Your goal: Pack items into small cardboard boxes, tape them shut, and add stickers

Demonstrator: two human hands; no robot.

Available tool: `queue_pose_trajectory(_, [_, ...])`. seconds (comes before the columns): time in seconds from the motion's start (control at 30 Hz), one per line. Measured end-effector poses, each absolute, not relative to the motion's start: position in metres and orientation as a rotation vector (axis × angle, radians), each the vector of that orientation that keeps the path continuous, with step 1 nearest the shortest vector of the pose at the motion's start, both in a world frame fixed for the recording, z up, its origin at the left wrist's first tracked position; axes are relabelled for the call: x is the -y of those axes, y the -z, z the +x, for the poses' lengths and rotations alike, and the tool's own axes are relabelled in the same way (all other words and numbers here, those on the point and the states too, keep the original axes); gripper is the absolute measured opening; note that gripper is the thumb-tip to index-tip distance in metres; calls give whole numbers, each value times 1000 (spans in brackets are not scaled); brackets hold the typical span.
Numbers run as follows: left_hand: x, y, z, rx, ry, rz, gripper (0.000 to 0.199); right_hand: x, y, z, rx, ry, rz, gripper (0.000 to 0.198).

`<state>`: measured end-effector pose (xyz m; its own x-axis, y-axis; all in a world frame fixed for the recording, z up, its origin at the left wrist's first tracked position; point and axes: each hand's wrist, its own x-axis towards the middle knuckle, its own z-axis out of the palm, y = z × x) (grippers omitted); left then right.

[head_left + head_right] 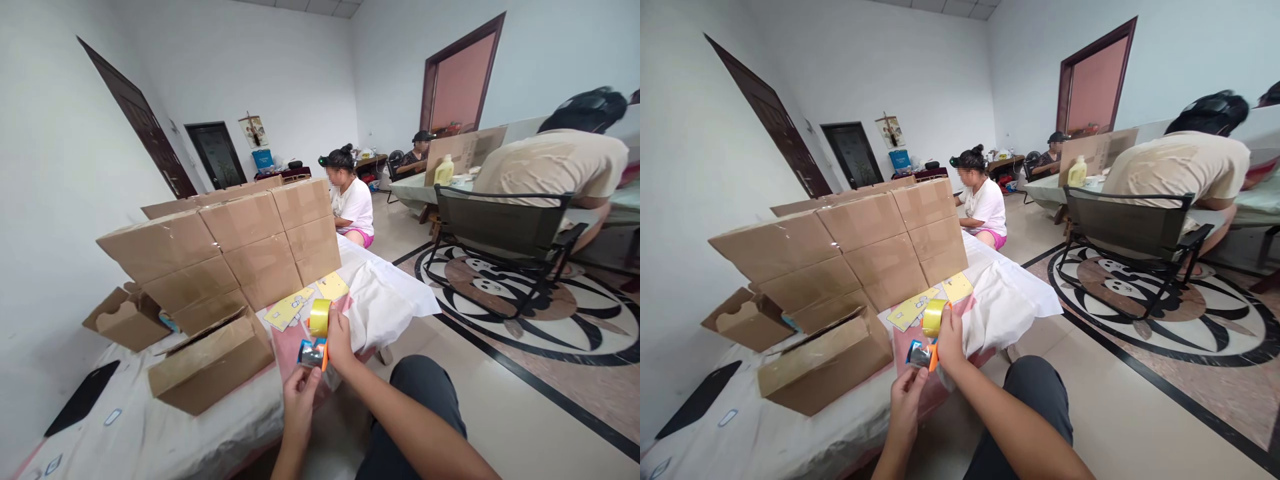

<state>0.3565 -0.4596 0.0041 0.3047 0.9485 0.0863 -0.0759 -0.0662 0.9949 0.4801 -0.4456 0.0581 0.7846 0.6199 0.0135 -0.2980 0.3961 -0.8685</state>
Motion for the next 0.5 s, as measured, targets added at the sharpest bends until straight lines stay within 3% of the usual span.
queue_pose_trajectory(0.5, [459,-9,354,-884,-1077,1392,59,449,-58,475,301,-679,-1027,49])
